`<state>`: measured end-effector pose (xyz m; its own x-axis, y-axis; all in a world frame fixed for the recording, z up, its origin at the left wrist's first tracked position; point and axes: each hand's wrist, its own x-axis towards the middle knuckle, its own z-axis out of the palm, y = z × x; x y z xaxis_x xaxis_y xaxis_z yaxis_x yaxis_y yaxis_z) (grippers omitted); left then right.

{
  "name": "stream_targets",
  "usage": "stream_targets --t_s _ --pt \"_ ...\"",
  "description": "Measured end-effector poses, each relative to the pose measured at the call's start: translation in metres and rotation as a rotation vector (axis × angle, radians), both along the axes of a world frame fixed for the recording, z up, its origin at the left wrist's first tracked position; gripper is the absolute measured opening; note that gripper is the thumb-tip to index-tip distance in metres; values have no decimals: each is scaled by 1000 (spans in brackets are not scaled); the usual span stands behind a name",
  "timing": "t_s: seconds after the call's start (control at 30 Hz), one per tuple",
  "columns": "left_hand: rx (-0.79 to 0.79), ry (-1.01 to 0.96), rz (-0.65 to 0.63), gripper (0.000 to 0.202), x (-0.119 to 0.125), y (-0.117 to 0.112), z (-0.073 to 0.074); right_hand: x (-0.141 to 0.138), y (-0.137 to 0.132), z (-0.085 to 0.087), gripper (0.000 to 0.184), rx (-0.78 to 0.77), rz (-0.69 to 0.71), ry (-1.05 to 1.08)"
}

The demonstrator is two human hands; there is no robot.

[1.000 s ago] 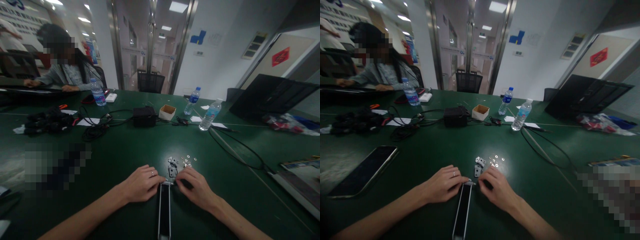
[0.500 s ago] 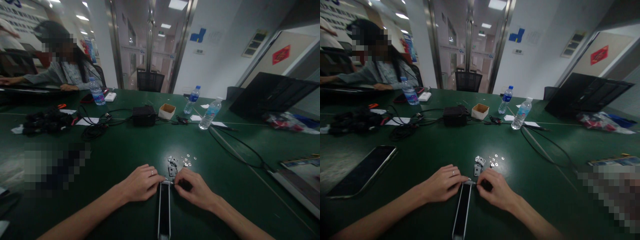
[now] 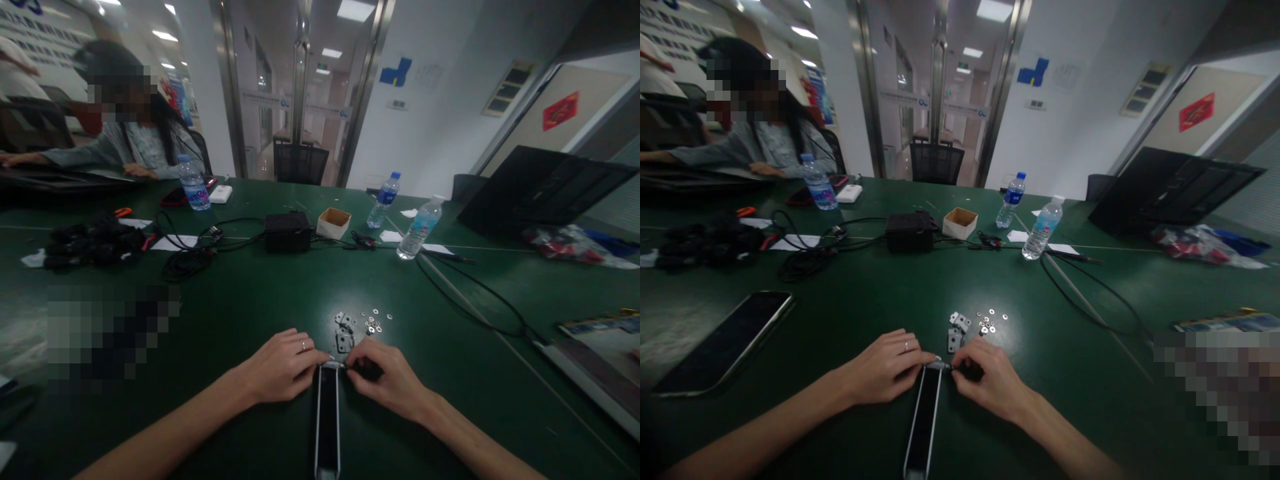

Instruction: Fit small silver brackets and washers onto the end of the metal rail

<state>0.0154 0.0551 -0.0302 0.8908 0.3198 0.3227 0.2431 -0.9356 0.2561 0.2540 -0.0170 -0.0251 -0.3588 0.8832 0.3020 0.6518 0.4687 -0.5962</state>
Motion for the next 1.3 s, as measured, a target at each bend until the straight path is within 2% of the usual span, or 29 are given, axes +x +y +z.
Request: stream_targets --t_s 0.37,0.6,0.7,0.8,0.93,1.07,1.3 --pt "20 -24 -6 25 1 0 2 -4 0 -3 8 5 -20 8" --pt "14 -22 -9 24 1 0 2 -11 0 -5 8 128 40 12" --pt "16 -17 -5 23 1 -1 5 0 5 -2 13 242 60 -37" --pt "-3 4 -1 24 1 -1 7 22 14 1 16 331 -70 -146" --pt "-34 30 11 24 0 -2 10 48 24 -2 23 296 -243 -342" --pt "-53 46 13 25 0 -2 11 55 27 -7 25 232 -235 -432" --pt "-4 17 8 25 1 -1 7 55 29 -10 11 174 -255 -428"
